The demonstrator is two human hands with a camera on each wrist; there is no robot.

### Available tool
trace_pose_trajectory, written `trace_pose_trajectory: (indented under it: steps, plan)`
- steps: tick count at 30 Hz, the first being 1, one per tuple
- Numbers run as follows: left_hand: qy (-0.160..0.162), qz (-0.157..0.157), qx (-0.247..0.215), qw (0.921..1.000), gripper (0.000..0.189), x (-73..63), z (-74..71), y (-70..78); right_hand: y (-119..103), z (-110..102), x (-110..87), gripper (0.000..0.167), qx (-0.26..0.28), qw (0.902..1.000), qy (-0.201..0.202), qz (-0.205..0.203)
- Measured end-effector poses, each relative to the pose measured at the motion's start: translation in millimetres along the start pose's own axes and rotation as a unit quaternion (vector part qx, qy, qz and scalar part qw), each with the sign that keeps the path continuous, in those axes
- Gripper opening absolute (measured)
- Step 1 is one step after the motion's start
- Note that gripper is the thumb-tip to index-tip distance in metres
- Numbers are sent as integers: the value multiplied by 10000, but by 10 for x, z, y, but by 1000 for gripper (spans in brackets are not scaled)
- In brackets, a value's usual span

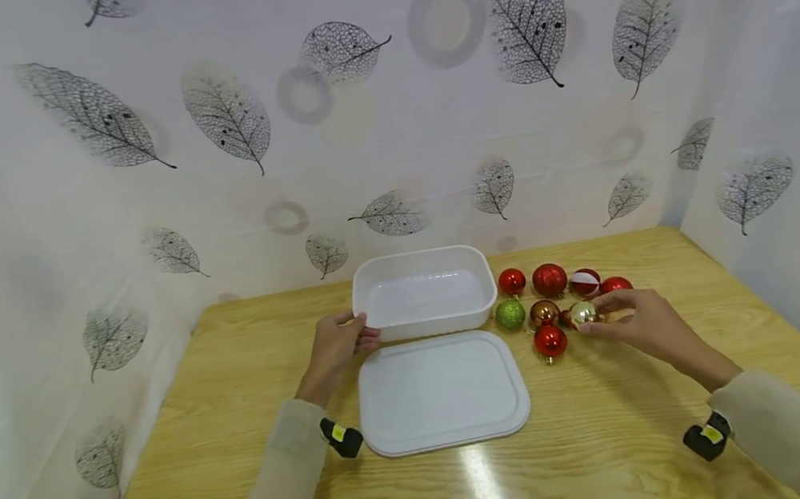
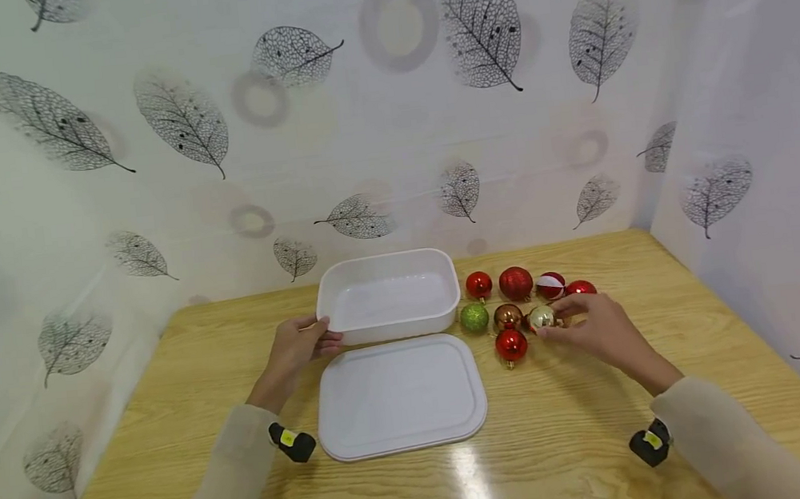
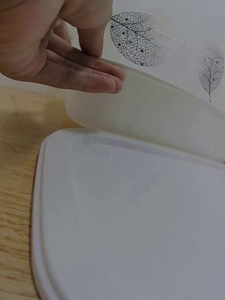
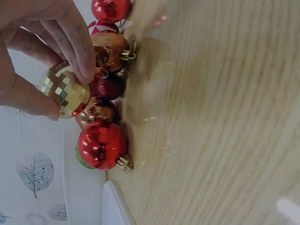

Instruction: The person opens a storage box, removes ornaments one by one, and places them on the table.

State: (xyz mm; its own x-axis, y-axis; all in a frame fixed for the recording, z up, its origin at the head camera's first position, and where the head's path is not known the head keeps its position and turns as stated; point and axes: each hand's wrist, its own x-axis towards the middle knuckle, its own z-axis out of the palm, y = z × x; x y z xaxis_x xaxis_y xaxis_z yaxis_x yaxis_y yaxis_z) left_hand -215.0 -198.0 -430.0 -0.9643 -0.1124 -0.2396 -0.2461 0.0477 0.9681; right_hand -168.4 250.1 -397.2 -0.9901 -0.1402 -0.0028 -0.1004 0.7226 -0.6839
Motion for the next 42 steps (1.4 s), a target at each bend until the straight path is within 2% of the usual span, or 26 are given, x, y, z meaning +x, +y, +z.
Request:
trace_pose_trajectory:
  steps: [14,23,31,37,42]
  plan:
    - [-41,-29,-93,9999,39,-11,-16,6,154,183,-128,61,-31,9994,-202,269]
    - [-44,-80,-57,9999,40,-16,-22,16,179,250,-150,61,292,9985,-292,360]
    - [-10,-59,-15,10000,41,-26,-46,8,167,228,-118,66,-114,9990,-270,325]
    - [57,62,271,9996,45,-44,-88,-6,141,188,-123,66,-141,9989,-326,311]
    - [331,277,840,9955,44,-136,-181,9,99,101,-170,65,-142,9993,-296,168]
